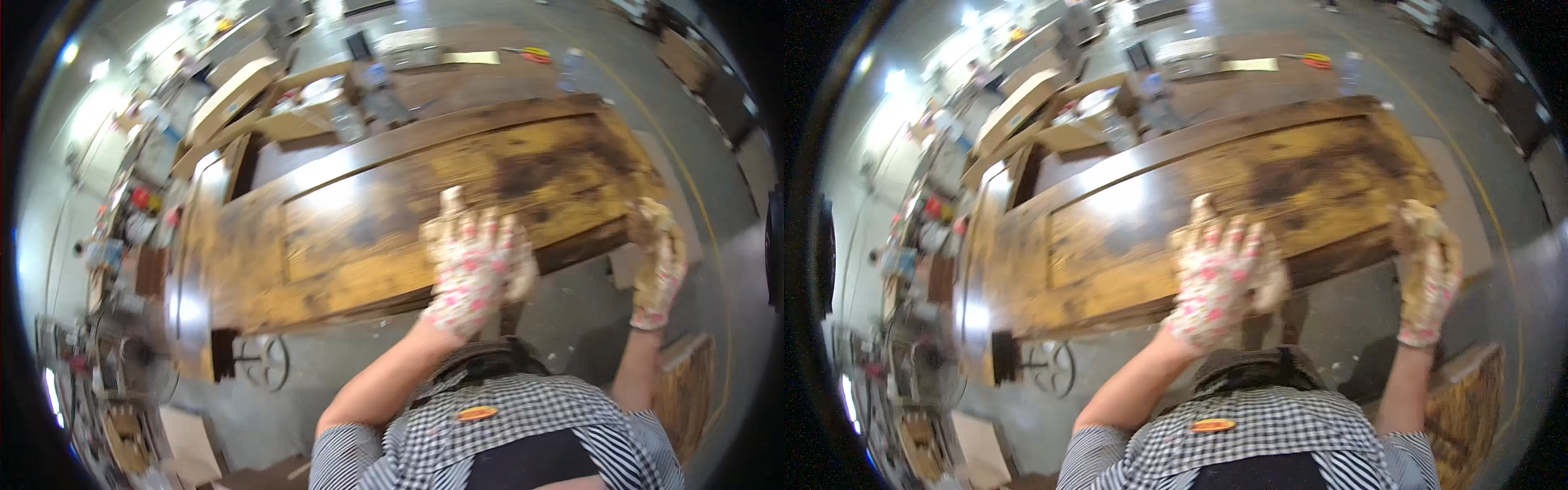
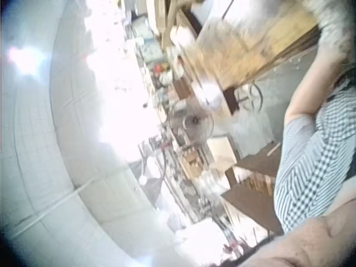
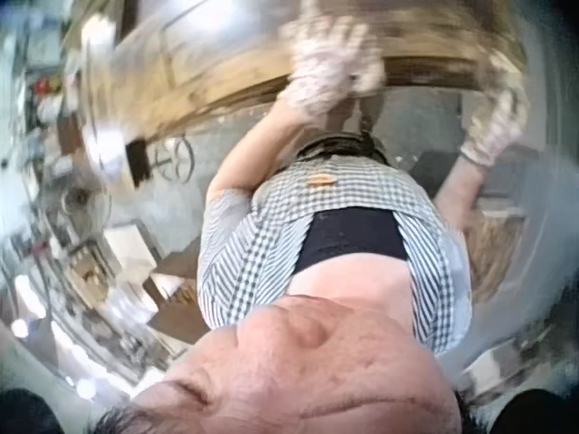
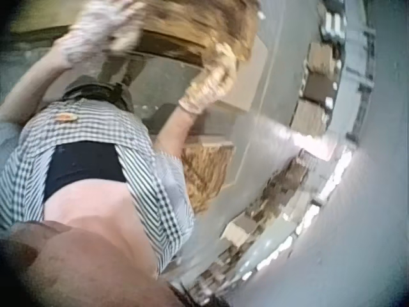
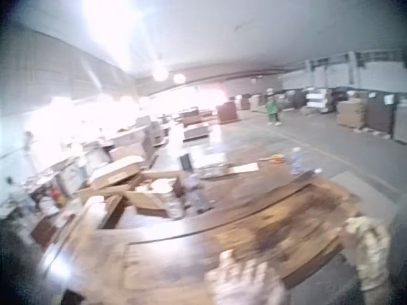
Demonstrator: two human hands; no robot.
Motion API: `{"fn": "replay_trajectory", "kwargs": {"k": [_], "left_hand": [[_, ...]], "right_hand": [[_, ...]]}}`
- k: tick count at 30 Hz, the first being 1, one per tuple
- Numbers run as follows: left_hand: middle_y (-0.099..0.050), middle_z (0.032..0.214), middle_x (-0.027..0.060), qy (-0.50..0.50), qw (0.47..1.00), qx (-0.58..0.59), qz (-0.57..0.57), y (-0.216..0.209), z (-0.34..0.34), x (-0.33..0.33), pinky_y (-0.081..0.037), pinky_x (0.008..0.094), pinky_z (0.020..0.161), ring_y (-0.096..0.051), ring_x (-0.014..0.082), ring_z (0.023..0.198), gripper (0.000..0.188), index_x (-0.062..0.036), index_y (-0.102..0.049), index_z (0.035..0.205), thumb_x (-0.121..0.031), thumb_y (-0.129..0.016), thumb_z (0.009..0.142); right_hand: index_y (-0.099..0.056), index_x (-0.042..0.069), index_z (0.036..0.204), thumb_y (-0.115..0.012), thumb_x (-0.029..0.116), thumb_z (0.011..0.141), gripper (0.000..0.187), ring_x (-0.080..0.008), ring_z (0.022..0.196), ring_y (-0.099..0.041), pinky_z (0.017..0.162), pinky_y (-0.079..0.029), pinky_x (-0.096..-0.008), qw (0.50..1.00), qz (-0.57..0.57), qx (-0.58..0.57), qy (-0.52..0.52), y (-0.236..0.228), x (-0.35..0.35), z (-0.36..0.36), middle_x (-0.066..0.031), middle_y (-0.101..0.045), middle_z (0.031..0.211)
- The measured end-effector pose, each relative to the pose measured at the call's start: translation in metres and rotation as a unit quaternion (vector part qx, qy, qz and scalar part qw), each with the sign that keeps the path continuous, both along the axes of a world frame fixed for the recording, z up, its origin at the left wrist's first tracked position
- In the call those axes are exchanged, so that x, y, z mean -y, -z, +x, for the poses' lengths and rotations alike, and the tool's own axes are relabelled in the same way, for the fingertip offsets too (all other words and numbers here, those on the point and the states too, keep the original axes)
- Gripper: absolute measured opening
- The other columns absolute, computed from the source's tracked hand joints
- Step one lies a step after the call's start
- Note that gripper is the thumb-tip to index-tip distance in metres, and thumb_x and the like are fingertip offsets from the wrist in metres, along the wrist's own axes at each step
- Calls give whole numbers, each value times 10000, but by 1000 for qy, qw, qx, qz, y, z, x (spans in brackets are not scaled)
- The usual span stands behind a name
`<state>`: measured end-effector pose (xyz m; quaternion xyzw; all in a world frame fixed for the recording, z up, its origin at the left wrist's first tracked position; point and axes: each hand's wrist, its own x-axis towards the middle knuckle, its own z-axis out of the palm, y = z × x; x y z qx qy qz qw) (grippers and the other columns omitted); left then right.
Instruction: The person treats wooden panels by rubbing their surfaces and edges with a sponge block, wiping them down with a cloth, and turning the boards over to finish both sides.
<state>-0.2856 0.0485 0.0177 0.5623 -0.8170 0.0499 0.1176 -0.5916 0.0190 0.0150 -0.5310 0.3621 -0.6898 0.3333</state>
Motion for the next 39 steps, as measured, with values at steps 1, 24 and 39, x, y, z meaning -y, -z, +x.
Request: {"fn": "replay_trajectory", "kwargs": {"k": [1,24,39], "left_hand": [[-492,1477,208,-1,1000,27,15,-1,0,-1,-278,566,1200,-498,393,1350,687,-35,-408,1517,-150,-614,872],[-555,1319,101,-22,998,65,-4,-19,-46,-10,-401,525,972,-535,321,1191,717,-112,-575,1346,-146,-765,656],[-729,991,145,-404,885,-185,-141,26,191,-173,-566,397,801,-697,303,909,237,8,-698,1039,-130,-647,853]], "right_hand": [[-609,16,1273,-547,153,1044,275,-271,1254,-601,1083,-490,-415,1000,-15,20,2,4,2,-8,-159,-617,1350],[-565,94,1385,-706,576,872,718,-344,1307,-538,1060,-523,-460,936,-102,280,-188,8,71,-79,-180,-532,1423],[-571,30,1346,-710,215,943,465,-299,1254,-606,1061,-511,-455,690,212,411,-557,37,18,65,-157,-609,1351]]}}
